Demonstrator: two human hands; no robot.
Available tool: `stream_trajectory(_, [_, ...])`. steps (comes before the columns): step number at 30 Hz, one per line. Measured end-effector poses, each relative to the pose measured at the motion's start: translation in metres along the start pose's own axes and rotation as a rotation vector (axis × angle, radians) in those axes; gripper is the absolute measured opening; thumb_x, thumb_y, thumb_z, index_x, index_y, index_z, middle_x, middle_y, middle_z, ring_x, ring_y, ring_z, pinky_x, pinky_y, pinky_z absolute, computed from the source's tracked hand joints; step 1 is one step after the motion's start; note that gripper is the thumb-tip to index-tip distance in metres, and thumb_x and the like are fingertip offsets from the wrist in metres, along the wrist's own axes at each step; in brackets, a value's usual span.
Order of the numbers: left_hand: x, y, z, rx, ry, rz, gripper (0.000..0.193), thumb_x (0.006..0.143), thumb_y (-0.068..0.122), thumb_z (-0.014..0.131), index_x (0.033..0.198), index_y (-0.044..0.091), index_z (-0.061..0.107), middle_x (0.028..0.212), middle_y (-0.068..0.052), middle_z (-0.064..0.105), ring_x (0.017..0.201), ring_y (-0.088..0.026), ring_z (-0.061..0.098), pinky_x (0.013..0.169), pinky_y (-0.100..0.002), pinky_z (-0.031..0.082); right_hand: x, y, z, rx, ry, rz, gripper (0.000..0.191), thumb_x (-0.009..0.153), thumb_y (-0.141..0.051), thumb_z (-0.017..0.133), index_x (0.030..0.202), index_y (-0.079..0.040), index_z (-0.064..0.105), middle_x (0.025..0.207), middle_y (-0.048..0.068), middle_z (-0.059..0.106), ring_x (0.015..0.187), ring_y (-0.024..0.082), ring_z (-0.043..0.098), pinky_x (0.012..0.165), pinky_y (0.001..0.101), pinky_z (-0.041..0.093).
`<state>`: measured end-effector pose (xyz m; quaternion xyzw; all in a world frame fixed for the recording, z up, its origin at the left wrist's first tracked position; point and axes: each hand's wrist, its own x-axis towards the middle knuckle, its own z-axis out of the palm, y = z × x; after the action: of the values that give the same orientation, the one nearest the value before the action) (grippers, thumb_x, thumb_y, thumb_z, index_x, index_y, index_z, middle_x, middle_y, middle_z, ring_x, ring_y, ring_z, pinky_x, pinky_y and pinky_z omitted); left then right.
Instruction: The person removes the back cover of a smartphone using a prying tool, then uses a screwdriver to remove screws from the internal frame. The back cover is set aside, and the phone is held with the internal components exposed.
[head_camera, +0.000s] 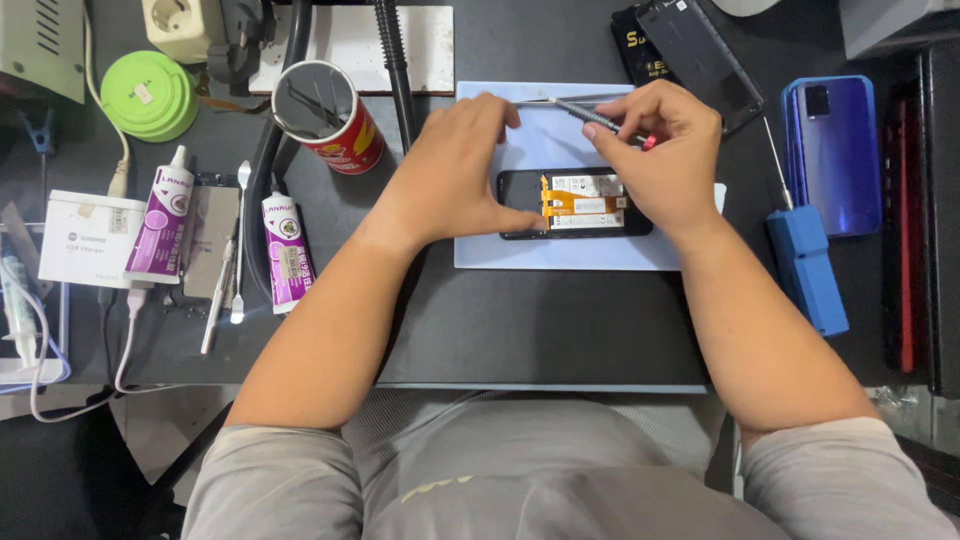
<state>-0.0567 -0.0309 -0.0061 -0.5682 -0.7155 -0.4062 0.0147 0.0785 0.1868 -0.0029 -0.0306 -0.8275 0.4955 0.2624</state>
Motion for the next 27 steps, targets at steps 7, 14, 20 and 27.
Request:
stream_trajectory(7, [0.0, -0.001, -0.005, 0.12, 0.022, 0.03, 0.081, 0.058, 0.05, 0.096, 0.113, 0.005, 0.056, 0.098, -0.008, 0.057, 0.098, -0.03, 0.056, 0.088, -0.043, 0.039, 0.006, -0.015, -0.024, -0.421, -0.192, 0.017, 0.024, 0.095, -0.008, 0.08, 0.118, -0.005, 0.073, 0.102, 0.005, 0.072, 0.094, 0.015, 0.065, 0.076, 0.0306, 0.049])
stream_trajectory(14, [-0.003, -0.013, -0.015, 0.313, 0.184, 0.051, 0.073, 0.075, 0.058, 0.094, 0.109, 0.006, 0.057, 0.099, -0.005, 0.055, 0.094, -0.028, 0.051, 0.085, -0.042, 0.034, 0.011, -0.02, -0.001, -0.492, -0.194, -0.099, 0.015, 0.095, -0.008, 0.079, 0.108, -0.004, 0.075, 0.101, 0.007, 0.071, 0.097, 0.025, 0.063, 0.083, 0.0361, 0.051])
stream_trajectory(20, [-0.002, -0.012, -0.015, 0.29, 0.165, 0.084, 0.076, 0.065, 0.057, 0.094, 0.106, 0.005, 0.058, 0.098, -0.005, 0.055, 0.092, -0.029, 0.051, 0.084, -0.043, 0.034, 0.021, -0.029, 0.034, -0.54, -0.214, -0.124, 0.014, 0.09, -0.011, 0.082, 0.099, -0.004, 0.074, 0.095, 0.007, 0.07, 0.088, 0.024, 0.064, 0.083, 0.0405, 0.049])
stream_trajectory(27, [-0.002, -0.011, -0.014, 0.296, 0.141, 0.084, 0.077, 0.06, 0.057, 0.094, 0.105, 0.007, 0.057, 0.097, -0.006, 0.055, 0.092, -0.029, 0.052, 0.083, -0.044, 0.033, 0.029, -0.038, 0.035, -0.56, -0.268, -0.159, 0.013, 0.088, -0.012, 0.083, 0.097, -0.006, 0.076, 0.093, 0.006, 0.07, 0.087, 0.026, 0.063, 0.08, 0.0411, 0.049])
